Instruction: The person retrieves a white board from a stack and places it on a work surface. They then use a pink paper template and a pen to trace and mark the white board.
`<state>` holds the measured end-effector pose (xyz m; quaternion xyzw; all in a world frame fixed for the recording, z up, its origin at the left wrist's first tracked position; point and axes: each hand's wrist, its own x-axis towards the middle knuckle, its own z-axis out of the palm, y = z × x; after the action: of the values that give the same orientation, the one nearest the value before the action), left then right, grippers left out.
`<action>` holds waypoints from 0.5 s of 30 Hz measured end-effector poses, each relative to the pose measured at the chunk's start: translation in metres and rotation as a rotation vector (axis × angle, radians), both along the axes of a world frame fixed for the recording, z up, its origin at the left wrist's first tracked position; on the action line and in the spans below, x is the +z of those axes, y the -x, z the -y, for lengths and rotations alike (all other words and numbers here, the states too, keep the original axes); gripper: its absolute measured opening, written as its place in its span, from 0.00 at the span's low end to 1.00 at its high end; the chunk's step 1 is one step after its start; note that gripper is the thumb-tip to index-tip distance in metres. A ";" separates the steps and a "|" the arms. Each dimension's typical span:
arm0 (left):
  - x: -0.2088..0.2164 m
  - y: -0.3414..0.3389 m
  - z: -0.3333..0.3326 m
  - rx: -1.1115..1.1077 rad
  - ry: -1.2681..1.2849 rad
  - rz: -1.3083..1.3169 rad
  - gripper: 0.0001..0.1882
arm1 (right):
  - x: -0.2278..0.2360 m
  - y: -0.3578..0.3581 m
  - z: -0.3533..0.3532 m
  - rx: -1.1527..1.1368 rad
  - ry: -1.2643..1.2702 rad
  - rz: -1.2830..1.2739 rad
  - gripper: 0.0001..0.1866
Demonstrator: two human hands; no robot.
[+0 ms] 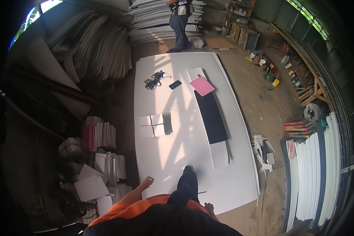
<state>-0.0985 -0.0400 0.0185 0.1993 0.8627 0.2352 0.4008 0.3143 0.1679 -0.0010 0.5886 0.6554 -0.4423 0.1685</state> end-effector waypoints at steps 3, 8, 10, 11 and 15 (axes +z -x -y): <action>0.005 -0.047 0.069 0.523 0.256 0.092 0.12 | 0.018 0.042 -0.096 -0.179 0.164 -0.178 0.16; 0.026 -0.035 0.035 0.763 0.173 0.075 0.10 | 0.032 0.168 -0.250 -0.108 0.187 -0.223 0.12; 0.023 -0.019 0.001 0.816 0.037 0.105 0.10 | 0.035 0.222 -0.291 -0.033 0.118 -0.287 0.11; 0.018 -0.010 -0.021 0.842 0.000 0.121 0.10 | 0.038 0.248 -0.310 0.011 0.083 -0.317 0.11; 0.017 0.060 -0.139 0.686 -0.004 0.059 0.12 | 0.048 0.326 -0.373 0.145 -0.083 -0.279 0.13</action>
<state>-0.1584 0.0992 0.0351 -0.1085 0.8670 0.3636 0.3229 -0.0113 0.5405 0.0467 0.4791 0.7309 -0.4789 0.0828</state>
